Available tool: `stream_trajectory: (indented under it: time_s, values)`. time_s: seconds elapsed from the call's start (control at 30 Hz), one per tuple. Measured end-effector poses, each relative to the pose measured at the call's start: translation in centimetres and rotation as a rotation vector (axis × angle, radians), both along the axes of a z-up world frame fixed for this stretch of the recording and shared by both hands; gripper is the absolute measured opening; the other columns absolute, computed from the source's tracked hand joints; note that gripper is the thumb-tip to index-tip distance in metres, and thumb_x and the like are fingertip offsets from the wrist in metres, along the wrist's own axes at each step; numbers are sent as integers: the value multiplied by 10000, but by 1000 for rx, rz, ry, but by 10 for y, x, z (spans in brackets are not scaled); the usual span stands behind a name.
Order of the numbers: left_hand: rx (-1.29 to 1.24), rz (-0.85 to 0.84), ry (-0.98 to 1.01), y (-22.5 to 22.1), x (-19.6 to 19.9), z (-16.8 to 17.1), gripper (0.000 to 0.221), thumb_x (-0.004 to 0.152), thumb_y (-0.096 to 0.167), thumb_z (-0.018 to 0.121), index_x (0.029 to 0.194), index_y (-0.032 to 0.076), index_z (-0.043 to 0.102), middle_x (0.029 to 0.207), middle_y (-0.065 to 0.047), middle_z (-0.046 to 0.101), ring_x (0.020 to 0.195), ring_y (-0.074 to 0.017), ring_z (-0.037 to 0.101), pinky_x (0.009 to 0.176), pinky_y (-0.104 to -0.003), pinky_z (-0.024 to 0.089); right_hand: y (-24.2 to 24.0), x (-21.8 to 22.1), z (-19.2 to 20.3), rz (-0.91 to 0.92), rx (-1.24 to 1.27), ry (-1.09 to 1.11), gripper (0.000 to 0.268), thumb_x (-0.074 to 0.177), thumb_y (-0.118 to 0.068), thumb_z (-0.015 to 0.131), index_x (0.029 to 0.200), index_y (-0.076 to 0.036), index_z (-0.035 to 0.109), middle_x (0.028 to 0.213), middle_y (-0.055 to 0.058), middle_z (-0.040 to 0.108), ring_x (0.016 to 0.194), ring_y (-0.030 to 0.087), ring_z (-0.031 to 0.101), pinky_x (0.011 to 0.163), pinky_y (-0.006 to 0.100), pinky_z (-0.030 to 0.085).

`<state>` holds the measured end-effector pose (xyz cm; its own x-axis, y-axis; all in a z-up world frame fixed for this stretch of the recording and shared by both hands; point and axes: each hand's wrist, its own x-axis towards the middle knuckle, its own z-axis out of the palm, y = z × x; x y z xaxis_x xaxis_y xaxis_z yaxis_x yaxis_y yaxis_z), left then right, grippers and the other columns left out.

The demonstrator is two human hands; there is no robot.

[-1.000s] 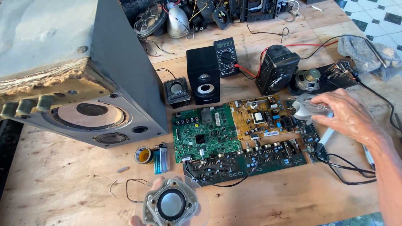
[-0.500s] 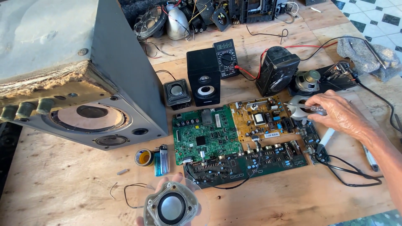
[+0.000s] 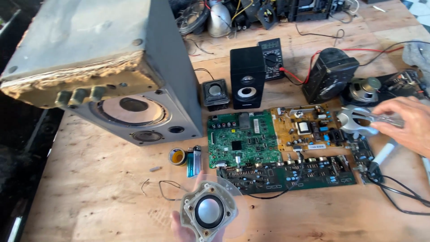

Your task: Desoldering components from a circuit board and disassembling a speaker driver using a screwdriver on an electronics repair bench.

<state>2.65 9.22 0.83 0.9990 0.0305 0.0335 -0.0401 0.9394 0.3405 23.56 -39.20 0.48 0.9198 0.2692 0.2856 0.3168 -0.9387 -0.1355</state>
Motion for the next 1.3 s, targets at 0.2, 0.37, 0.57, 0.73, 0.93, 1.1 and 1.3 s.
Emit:
stream_trajectory:
  time_s: [0.2,0.37,0.57,0.73,0.93,1.1,1.3]
  values:
    - [-63,-68,50,1,1,3,772,834,658,647,1447,268,387,1390,-239,479,1275,-510,480,907,-633,539,52,-63,47,41,89,78,429,830,-206,683,1242,-88,672,1225,130,653,1019,233,631,944,369,500]
    - [-42,-3,78,-12,7,30,733,854,595,642,1433,210,412,1388,-285,479,1183,-559,528,870,-683,522,163,-129,113,306,341,42,382,799,-220,697,1177,-273,711,799,-94,702,500,83,549,539,239,452]
    - [24,-19,-219,-16,0,35,856,963,667,529,1505,41,312,1501,-298,333,1382,-484,360,1106,-688,293,205,-141,104,542,334,204,454,826,-236,708,1275,-242,646,858,-54,699,624,116,688,655,287,575]
    - [142,17,-109,-18,3,50,738,892,509,607,1414,42,374,1356,-247,449,1226,-392,511,983,-541,477,217,-158,98,386,529,189,293,777,-306,726,1066,-256,726,778,-61,735,516,73,650,572,216,529]
    - [95,74,-49,6,-5,55,697,903,449,620,1399,-3,437,1328,-246,515,1209,-369,537,1024,-525,456,216,-163,91,78,912,335,263,764,-214,712,1009,-140,772,694,9,710,425,89,514,391,223,411]
    - [151,232,-63,45,-5,89,721,847,379,732,1417,34,457,1366,-262,508,1208,-378,537,1002,-528,461,215,-144,87,184,1414,471,328,927,-109,536,1178,82,625,628,52,407,503,125,371,392,214,230]
    - [285,322,-99,35,28,113,929,788,294,856,1488,8,316,1260,-308,536,1134,-437,562,856,-603,561,213,-129,88,48,1540,560,345,953,-138,507,1293,-84,494,726,140,541,518,158,395,427,259,249]
